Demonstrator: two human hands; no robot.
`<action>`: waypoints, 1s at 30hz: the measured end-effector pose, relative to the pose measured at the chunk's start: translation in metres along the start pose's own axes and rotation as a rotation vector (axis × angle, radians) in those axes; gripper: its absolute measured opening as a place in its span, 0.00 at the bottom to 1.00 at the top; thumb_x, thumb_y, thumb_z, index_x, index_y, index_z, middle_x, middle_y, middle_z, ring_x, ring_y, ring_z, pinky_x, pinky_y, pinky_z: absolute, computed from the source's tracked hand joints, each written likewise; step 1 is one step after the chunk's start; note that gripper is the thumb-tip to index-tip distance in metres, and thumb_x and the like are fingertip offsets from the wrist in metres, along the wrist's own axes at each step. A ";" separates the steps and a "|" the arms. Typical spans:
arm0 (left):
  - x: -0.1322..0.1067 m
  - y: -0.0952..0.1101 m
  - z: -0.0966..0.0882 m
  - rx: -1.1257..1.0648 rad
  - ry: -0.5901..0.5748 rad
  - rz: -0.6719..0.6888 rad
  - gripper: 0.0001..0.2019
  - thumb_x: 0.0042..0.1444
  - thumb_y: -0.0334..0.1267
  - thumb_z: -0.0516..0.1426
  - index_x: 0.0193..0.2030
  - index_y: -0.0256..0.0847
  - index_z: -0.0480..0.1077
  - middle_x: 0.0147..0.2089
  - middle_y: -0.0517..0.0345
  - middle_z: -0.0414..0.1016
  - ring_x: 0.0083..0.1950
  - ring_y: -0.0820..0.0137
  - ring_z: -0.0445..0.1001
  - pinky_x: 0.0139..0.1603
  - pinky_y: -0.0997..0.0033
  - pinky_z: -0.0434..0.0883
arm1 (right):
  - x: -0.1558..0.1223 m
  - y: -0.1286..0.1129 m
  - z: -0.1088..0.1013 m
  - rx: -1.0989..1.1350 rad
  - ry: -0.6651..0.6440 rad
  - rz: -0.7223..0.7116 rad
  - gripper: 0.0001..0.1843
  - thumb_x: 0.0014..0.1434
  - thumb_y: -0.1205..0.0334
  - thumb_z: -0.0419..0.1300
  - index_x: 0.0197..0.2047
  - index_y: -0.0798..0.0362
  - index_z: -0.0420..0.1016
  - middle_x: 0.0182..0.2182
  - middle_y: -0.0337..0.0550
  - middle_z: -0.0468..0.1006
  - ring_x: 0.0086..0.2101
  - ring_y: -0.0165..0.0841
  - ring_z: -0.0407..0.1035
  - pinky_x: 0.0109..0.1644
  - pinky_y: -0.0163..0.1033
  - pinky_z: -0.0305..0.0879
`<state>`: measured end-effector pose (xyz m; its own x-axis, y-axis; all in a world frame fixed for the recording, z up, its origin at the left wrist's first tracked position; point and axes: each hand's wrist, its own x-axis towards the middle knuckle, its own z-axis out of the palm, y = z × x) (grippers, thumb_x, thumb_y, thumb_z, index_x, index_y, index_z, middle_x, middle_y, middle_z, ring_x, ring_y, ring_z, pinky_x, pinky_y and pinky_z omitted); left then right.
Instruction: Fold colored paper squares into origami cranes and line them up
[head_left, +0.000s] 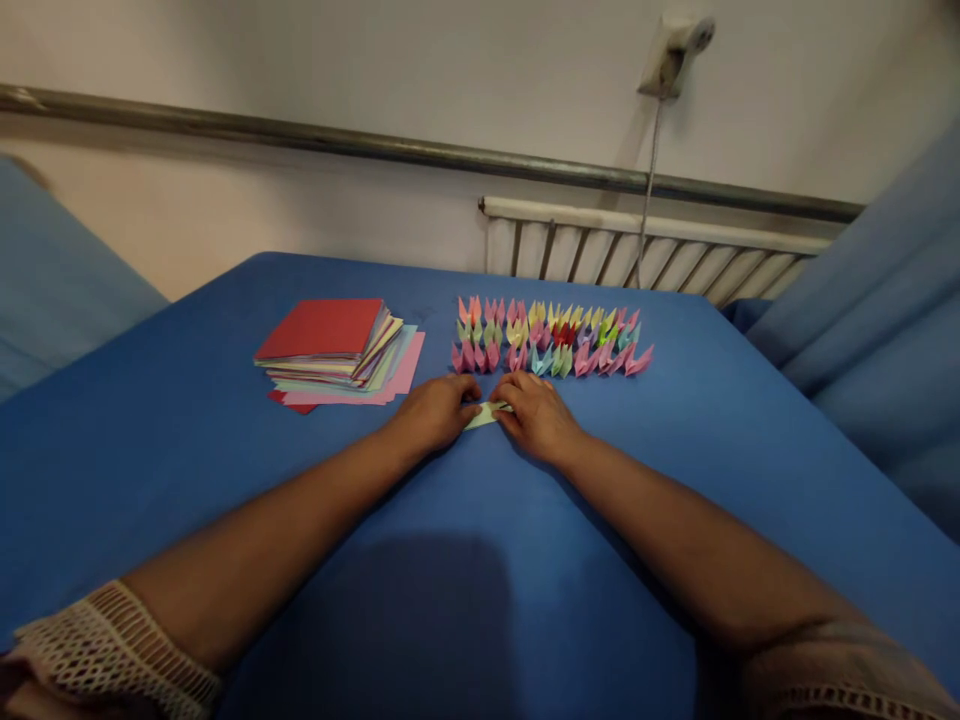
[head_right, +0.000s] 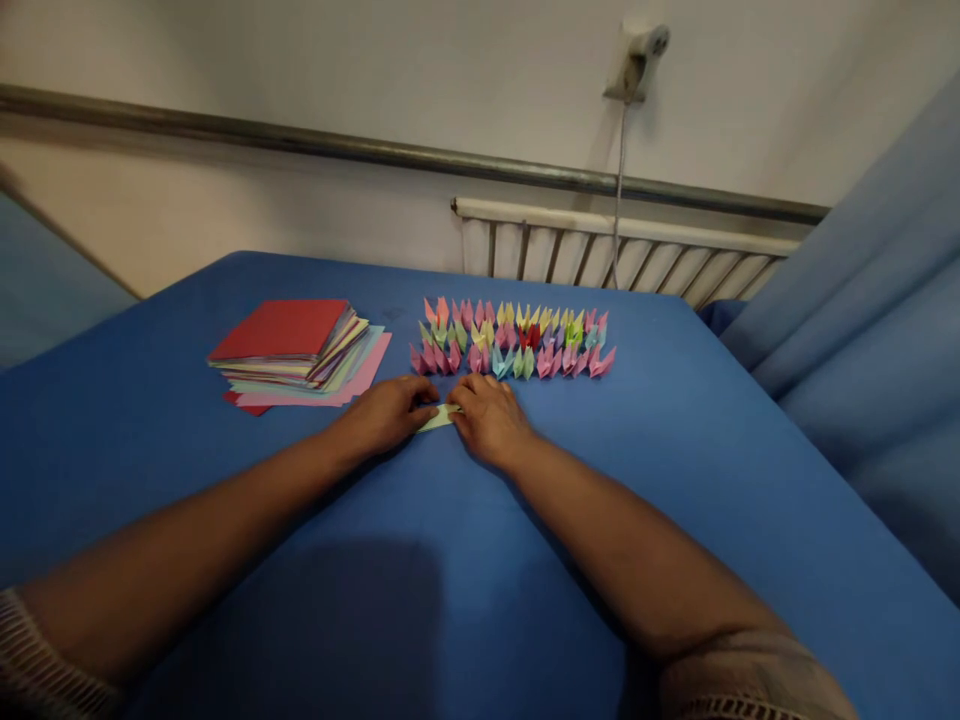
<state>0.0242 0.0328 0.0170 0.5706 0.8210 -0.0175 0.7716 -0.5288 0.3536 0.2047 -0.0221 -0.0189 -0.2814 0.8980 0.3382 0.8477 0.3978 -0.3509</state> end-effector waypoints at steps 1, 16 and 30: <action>0.000 0.001 -0.001 0.009 -0.025 -0.005 0.12 0.56 0.39 0.56 0.46 0.42 0.73 0.43 0.53 0.78 0.41 0.63 0.75 0.38 0.69 0.64 | 0.000 0.000 0.000 -0.009 0.000 0.005 0.07 0.63 0.63 0.58 0.45 0.51 0.74 0.45 0.46 0.73 0.46 0.38 0.65 0.50 0.45 0.60; 0.005 0.015 -0.007 0.014 -0.070 -0.059 0.04 0.49 0.37 0.58 0.29 0.42 0.72 0.27 0.57 0.74 0.29 0.67 0.70 0.29 0.71 0.59 | 0.000 0.008 0.006 0.072 0.089 0.144 0.20 0.56 0.60 0.64 0.50 0.55 0.68 0.46 0.51 0.71 0.48 0.41 0.67 0.54 0.48 0.63; -0.010 0.018 0.018 -1.310 0.151 -0.156 0.17 0.41 0.45 0.67 0.29 0.37 0.67 0.25 0.64 0.70 0.25 0.76 0.66 0.28 0.76 0.62 | 0.003 -0.021 0.020 1.187 0.346 0.501 0.19 0.47 0.47 0.67 0.24 0.53 0.69 0.20 0.35 0.71 0.22 0.26 0.62 0.27 0.33 0.58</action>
<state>0.0375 0.0116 0.0068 0.3989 0.9146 -0.0667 -0.0624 0.0996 0.9931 0.1777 -0.0243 -0.0279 0.2214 0.9709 0.0908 -0.1267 0.1210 -0.9845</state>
